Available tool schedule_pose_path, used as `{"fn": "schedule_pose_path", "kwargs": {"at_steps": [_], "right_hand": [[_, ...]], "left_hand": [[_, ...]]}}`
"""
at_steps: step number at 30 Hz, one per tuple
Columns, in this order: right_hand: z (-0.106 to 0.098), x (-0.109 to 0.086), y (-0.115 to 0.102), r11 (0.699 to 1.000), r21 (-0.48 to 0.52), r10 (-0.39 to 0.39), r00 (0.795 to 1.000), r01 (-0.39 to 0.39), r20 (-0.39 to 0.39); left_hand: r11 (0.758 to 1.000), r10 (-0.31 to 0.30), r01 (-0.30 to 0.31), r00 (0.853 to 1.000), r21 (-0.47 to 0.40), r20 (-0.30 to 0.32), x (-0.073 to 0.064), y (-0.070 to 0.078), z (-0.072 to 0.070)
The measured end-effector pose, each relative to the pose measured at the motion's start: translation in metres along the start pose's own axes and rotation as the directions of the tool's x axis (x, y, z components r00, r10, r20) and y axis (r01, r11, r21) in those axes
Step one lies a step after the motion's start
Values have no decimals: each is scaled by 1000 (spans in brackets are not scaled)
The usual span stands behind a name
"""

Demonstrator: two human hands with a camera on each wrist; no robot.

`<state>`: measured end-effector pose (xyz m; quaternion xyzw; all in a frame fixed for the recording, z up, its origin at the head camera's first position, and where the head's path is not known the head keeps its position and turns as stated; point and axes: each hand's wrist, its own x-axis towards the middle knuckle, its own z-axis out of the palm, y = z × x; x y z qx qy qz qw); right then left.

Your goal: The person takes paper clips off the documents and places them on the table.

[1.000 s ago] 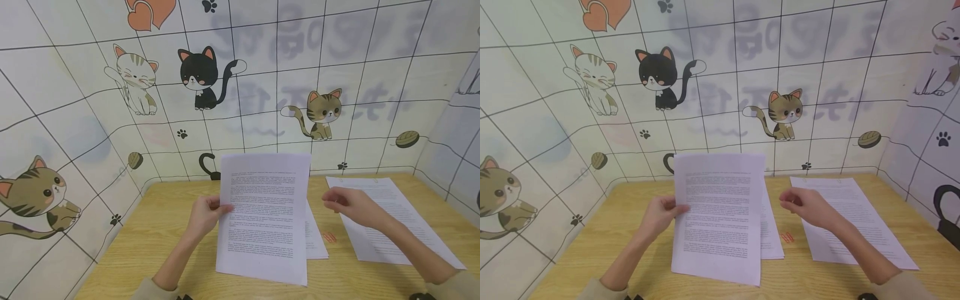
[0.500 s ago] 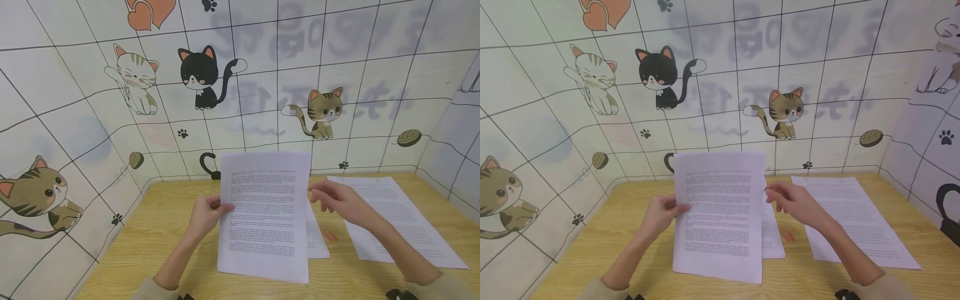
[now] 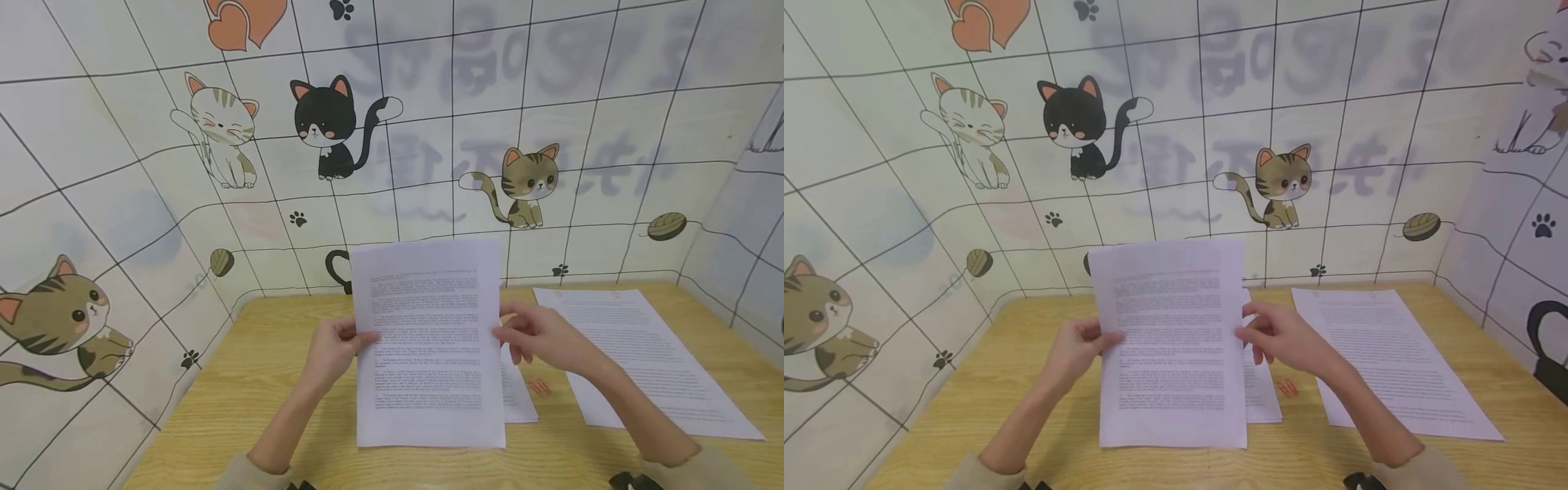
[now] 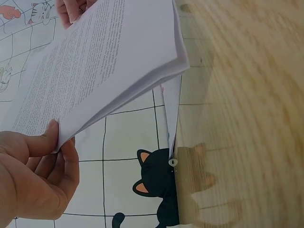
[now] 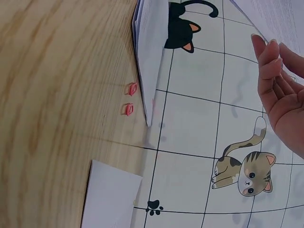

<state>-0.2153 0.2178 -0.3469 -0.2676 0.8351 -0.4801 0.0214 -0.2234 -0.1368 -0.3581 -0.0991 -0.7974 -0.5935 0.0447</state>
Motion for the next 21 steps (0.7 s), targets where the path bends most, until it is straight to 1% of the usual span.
{"fn": "schedule_pose_path", "kwargs": {"at_steps": [5,8,13,18,21], "right_hand": [[1,2,2,998,17,-55,998,55,35],[1,2,3,999,18,-49,998,49,35],[1,2,3,998,23,-53,998,52,38],[7,4,3,999,22,-36,999,36,24],[11,6,4,999,35,-30,999,29,31]], "left_hand": [[999,-15,15,1000,-52,-1,0,3,0],[998,-14,14,1000,-56,-1,-1,4,0],[998,-31,30,999,-55,-13,-1,4,1],[998,-39,37,999,-44,-37,1,2,-1],[998,-43,42,998,-40,-46,2,1,-2]]}}
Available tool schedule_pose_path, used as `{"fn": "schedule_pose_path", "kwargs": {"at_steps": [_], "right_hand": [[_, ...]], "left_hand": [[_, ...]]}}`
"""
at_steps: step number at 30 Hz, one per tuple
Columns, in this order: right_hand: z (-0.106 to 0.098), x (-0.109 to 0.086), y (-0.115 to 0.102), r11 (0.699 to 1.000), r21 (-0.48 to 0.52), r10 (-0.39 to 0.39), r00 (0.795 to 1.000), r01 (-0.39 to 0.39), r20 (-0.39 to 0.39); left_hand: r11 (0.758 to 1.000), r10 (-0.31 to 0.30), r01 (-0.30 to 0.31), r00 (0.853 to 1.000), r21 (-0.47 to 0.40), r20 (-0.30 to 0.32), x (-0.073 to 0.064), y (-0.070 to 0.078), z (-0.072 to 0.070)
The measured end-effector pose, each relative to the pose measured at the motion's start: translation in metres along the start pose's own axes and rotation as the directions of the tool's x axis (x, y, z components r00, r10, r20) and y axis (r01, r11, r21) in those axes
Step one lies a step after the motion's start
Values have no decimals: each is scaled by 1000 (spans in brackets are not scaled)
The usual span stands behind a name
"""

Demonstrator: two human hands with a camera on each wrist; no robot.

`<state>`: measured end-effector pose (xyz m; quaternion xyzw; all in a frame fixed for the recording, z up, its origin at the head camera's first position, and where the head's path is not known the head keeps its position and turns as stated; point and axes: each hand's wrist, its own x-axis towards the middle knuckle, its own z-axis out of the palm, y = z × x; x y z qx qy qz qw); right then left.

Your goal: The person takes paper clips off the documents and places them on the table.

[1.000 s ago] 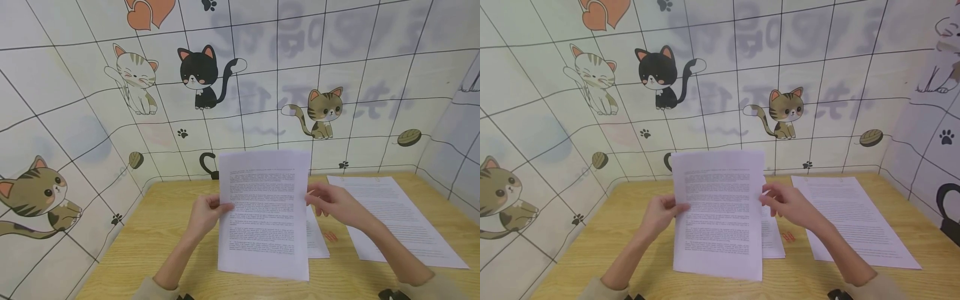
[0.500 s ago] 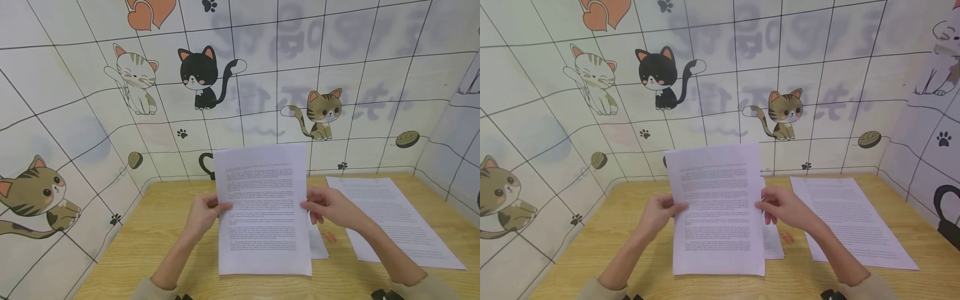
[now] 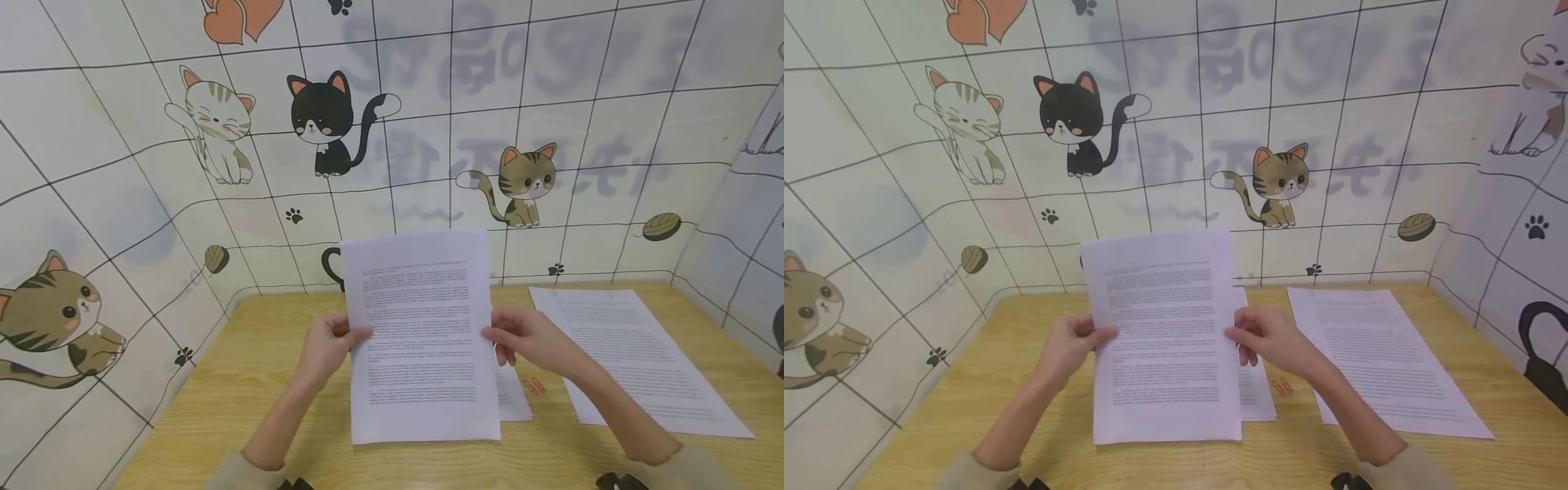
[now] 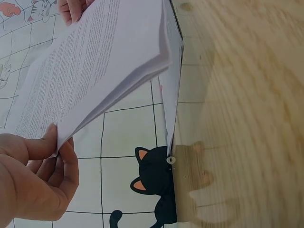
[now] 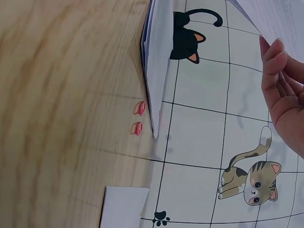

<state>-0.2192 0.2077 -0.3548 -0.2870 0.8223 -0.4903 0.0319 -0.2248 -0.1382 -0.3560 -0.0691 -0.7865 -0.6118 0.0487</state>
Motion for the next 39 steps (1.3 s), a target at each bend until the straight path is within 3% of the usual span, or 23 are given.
{"fn": "schedule_pose_path", "kwargs": {"at_steps": [7,16,24,31,39], "right_hand": [[5,4,-1,1000,10,-7,1000,7,1],[21,17,-6,998,-20,57,989,-60,-135],[33,27,-10,992,-68,95,980,-109,-173],[48,40,-19,989,24,146,969,-144,-201],[68,58,-25,977,76,210,957,-198,-203]], "left_hand": [[999,-29,29,999,-12,-23,3,0,-3],[999,-53,53,994,-1,-91,9,-2,-10],[999,-47,48,989,2,-142,16,-3,-21],[997,-74,75,980,3,-186,22,-6,-32],[993,-80,97,969,62,-235,30,-13,-46]]}}
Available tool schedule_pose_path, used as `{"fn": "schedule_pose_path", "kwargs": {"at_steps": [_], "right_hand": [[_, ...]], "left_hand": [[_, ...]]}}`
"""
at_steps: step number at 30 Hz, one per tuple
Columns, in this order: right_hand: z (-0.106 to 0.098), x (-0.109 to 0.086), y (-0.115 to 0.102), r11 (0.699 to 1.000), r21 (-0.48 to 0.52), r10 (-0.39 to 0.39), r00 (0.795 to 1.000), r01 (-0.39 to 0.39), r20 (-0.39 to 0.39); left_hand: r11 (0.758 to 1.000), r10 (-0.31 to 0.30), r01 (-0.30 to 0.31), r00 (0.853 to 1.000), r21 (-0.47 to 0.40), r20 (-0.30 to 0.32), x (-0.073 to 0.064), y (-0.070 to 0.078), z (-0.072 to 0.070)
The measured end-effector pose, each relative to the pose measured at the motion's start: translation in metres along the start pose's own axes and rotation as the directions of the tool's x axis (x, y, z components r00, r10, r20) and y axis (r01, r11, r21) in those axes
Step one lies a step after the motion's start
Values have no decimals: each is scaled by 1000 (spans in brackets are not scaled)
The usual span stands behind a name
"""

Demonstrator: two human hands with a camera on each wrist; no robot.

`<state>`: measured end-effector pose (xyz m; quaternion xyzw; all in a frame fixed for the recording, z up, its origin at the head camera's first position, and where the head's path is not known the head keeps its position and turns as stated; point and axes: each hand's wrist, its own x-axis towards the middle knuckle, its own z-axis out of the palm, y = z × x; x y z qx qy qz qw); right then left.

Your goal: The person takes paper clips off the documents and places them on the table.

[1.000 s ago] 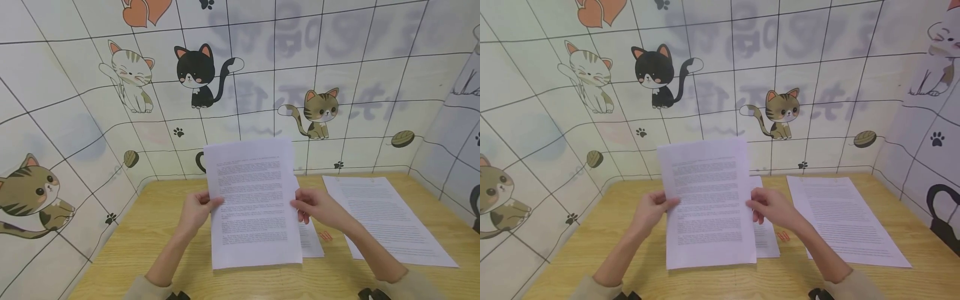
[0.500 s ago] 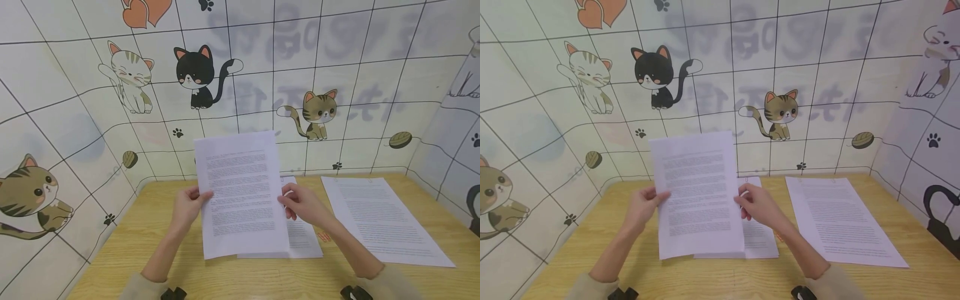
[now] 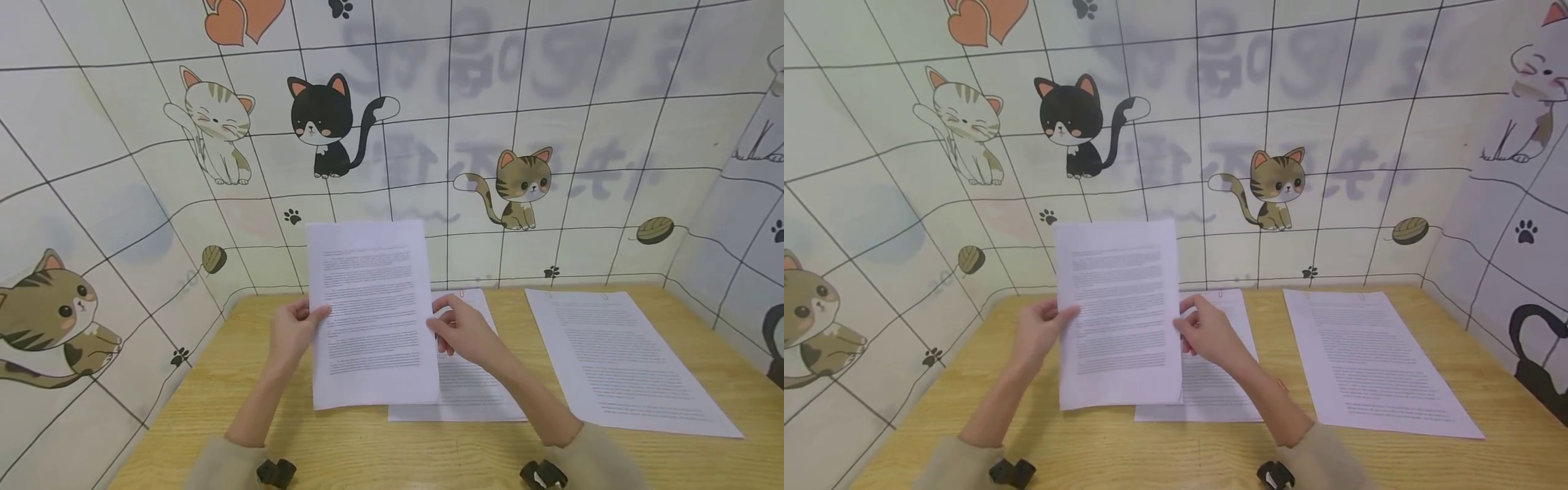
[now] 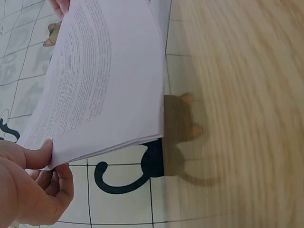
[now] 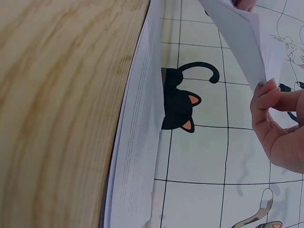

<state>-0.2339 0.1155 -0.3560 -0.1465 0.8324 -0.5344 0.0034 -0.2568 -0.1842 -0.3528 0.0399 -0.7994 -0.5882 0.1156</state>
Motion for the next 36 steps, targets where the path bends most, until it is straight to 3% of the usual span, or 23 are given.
{"fn": "schedule_pose_path", "kwargs": {"at_steps": [11,23,29,36], "right_hand": [[27,16,6,1000,6,0,1000,0,-22],[58,37,5,997,14,73,997,-73,10],[70,46,1,996,10,92,993,-93,68],[84,52,-2,994,49,88,986,-96,141]], "left_hand": [[997,-14,17,999,81,-34,15,-16,-13],[988,-38,47,997,144,-65,26,-28,-32],[982,-62,73,995,172,-73,33,-37,-41],[971,-44,62,995,229,-86,38,-48,-51]]}}
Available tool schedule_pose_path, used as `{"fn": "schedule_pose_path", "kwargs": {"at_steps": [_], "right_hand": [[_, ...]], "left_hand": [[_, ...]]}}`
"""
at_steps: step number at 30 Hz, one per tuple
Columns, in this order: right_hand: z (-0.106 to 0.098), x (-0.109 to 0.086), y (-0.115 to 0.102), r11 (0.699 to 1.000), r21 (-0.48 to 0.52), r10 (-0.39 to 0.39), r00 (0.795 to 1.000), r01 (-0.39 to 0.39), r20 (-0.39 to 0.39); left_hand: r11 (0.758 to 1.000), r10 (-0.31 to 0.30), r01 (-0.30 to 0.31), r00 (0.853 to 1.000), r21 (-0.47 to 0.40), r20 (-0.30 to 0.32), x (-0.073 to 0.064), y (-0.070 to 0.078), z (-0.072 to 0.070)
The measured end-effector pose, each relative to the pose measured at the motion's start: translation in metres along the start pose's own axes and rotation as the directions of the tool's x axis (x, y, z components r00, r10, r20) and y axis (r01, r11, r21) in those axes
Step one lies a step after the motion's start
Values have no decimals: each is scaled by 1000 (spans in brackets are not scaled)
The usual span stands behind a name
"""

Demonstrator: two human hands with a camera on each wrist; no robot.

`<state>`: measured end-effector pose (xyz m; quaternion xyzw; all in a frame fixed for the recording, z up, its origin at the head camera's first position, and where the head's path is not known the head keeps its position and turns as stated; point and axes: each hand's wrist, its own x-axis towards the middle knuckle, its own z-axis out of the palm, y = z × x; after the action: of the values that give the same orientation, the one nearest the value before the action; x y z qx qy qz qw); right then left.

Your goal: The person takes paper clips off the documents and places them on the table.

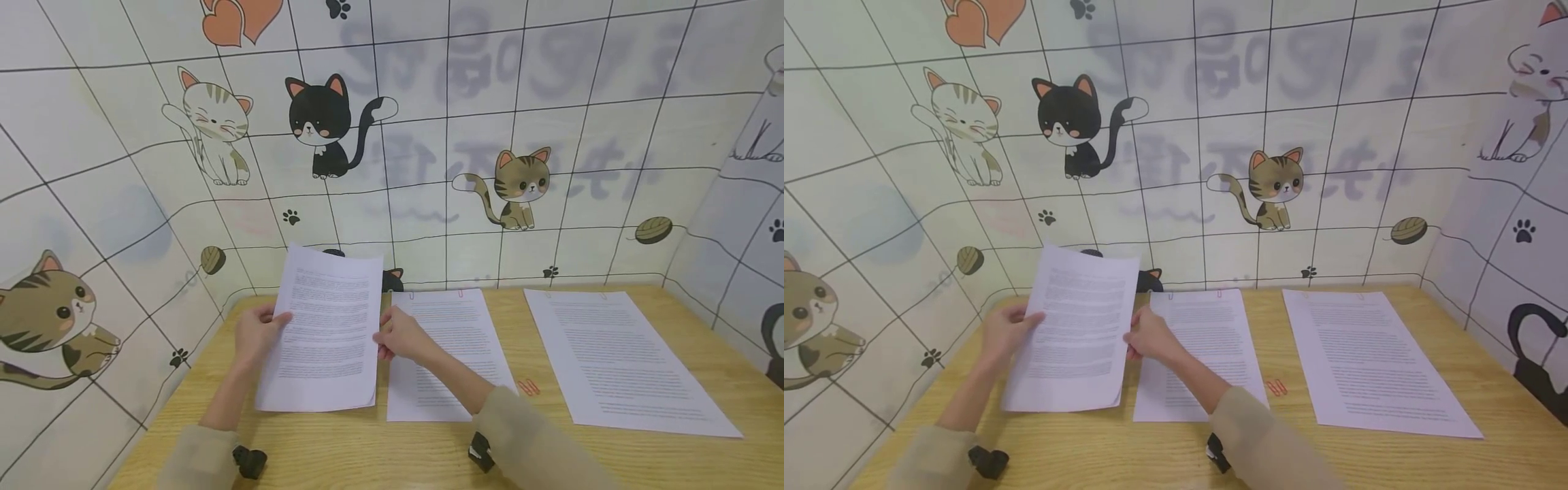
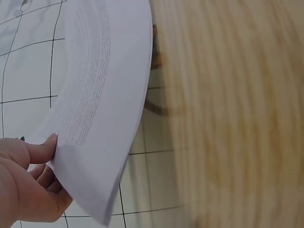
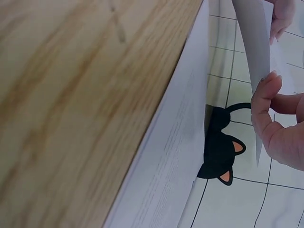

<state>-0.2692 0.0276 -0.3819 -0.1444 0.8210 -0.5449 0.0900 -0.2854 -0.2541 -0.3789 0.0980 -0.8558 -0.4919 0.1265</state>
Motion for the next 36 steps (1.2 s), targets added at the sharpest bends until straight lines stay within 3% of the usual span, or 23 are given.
{"fn": "schedule_pose_path", "kwargs": {"at_steps": [7,16,30,36], "right_hand": [[17,8,2,998,10,62,997,-62,34],[26,15,-2,992,-13,125,992,-124,36],[37,23,-6,987,-12,161,983,-161,87],[40,25,-7,981,-35,193,977,-191,94]], "left_hand": [[999,9,-8,1000,52,-10,4,-10,-7],[996,-66,62,996,71,54,9,-22,-13],[985,-30,11,994,175,107,18,-33,-17],[985,-64,33,982,172,180,19,-36,-22]]}}
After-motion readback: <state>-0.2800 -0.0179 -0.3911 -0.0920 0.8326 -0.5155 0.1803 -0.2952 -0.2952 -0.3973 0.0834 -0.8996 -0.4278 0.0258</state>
